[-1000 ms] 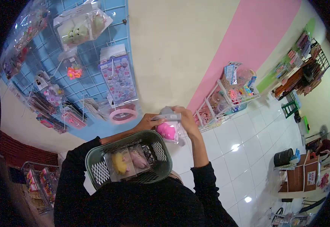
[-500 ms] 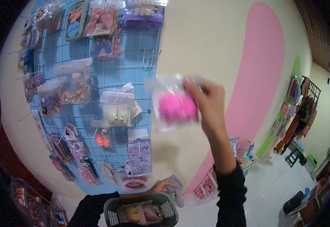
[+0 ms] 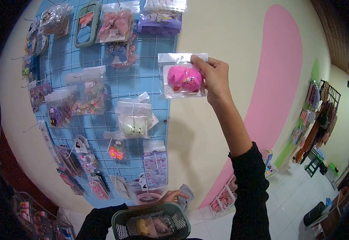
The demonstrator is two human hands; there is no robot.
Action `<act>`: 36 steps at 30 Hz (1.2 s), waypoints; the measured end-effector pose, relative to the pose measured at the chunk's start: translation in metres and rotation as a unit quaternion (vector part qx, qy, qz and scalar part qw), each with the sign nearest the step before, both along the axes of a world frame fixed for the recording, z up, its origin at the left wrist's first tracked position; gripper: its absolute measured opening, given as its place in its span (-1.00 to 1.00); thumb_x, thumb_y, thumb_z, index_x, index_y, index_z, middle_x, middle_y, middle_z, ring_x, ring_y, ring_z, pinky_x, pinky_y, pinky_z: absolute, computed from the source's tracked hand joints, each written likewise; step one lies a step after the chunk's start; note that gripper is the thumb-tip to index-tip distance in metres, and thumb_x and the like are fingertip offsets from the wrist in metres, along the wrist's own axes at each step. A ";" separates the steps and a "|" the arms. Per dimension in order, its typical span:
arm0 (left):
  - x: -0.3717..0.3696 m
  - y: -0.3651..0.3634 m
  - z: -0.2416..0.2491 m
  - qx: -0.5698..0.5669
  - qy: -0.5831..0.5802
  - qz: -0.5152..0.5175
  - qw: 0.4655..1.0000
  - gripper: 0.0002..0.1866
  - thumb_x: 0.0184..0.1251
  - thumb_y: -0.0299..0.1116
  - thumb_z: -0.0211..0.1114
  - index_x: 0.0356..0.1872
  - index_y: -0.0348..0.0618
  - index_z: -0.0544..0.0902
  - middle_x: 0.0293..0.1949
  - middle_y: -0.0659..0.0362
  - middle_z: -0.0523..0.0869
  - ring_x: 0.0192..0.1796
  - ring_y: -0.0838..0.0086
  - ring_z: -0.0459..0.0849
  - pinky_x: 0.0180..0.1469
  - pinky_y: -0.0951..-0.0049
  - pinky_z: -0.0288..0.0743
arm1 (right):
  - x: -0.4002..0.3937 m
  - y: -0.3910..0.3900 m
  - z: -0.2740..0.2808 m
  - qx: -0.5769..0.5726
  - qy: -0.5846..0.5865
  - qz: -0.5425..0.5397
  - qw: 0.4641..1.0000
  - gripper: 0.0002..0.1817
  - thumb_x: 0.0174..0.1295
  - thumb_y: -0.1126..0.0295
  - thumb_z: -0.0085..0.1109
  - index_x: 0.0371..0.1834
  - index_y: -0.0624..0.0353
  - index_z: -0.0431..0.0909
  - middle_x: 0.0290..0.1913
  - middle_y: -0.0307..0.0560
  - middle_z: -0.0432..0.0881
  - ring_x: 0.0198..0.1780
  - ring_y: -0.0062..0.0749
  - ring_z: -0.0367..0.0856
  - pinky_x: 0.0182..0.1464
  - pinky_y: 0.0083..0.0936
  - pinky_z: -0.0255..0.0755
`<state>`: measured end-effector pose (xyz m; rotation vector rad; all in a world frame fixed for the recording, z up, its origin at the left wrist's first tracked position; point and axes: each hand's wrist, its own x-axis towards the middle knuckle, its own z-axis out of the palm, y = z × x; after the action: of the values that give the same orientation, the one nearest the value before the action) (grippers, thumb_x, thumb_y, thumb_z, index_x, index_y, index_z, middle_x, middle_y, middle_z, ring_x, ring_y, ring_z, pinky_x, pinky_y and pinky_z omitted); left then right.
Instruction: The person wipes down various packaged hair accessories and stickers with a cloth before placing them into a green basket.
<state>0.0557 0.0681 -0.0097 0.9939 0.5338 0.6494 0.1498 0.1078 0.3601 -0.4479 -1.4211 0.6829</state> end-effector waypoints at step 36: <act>-0.011 -0.009 -0.007 0.156 0.055 0.080 0.983 -0.78 0.04 -0.36 -0.02 -0.41 -0.21 0.57 -0.65 0.27 0.51 -0.61 0.71 0.34 -0.56 0.71 0.19 | -0.060 -0.149 -0.288 0.066 -0.679 0.167 0.712 -0.35 -0.40 0.13 0.23 -0.22 0.26 0.24 -0.22 0.01 0.25 -0.15 -0.17 0.22 -0.23 -0.29 0.14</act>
<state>0.0445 0.0596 -0.0169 1.2955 0.6265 0.8423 0.0896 -0.0409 0.0724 -0.6162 -3.0053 0.4764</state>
